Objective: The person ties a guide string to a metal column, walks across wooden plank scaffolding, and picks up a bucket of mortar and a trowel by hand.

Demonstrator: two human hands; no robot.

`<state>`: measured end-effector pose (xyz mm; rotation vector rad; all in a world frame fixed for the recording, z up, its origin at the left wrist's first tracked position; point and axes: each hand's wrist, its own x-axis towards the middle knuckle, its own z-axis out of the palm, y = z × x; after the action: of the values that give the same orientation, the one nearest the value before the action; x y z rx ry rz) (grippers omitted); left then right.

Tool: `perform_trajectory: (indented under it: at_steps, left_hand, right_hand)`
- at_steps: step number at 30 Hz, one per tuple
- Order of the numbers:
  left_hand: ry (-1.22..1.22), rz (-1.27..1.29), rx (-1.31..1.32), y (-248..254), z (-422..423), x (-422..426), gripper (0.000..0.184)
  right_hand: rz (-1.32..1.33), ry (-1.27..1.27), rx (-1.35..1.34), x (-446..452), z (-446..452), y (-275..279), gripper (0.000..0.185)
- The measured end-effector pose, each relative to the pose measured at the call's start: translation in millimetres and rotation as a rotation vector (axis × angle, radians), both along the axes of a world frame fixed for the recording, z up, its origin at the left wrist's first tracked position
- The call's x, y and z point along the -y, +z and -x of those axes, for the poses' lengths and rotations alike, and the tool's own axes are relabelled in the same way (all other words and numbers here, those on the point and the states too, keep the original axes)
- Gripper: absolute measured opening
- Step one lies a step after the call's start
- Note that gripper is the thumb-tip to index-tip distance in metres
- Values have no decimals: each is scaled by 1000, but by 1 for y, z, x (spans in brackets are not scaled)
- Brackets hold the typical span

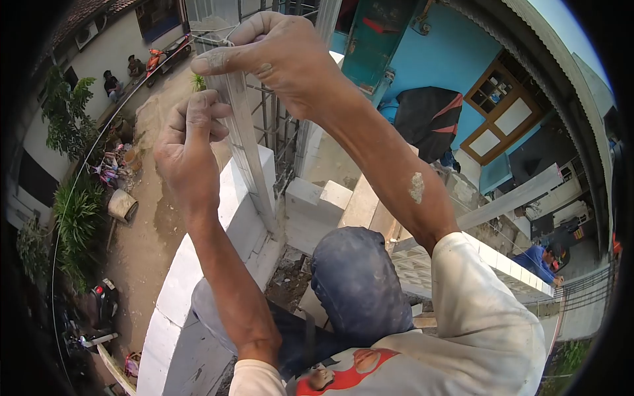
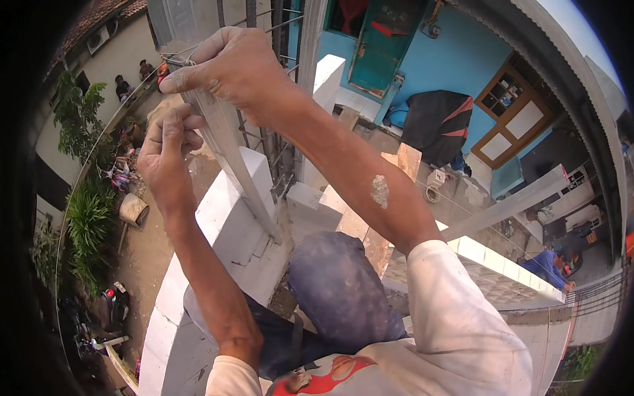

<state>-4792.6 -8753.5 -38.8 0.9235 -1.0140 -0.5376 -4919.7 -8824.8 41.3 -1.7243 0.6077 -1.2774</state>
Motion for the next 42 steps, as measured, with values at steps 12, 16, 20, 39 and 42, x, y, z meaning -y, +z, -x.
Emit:
perform_trajectory:
  at_steps: [12,16,20,39,42]
  left_hand:
    - [131,21,-79,-21,-8,13,28]
    - [200,86,-242,-36,-10,28,27]
    - [292,133,-316,-46,-11,35,30]
    - [297,-1206,-193,14,54,-229,16]
    - [454,-1165,-234,83,76,-305,12]
  right_hand:
    - [190,471,-300,-96,122,-97,36]
    - [323,463,-527,-130,134,-106,30]
    - [294,486,-678,-123,133,-104,29]
    - [19,853,-1370,-97,68,-38,25]
    - [428,1023,-1303,-114,92,-13,36]
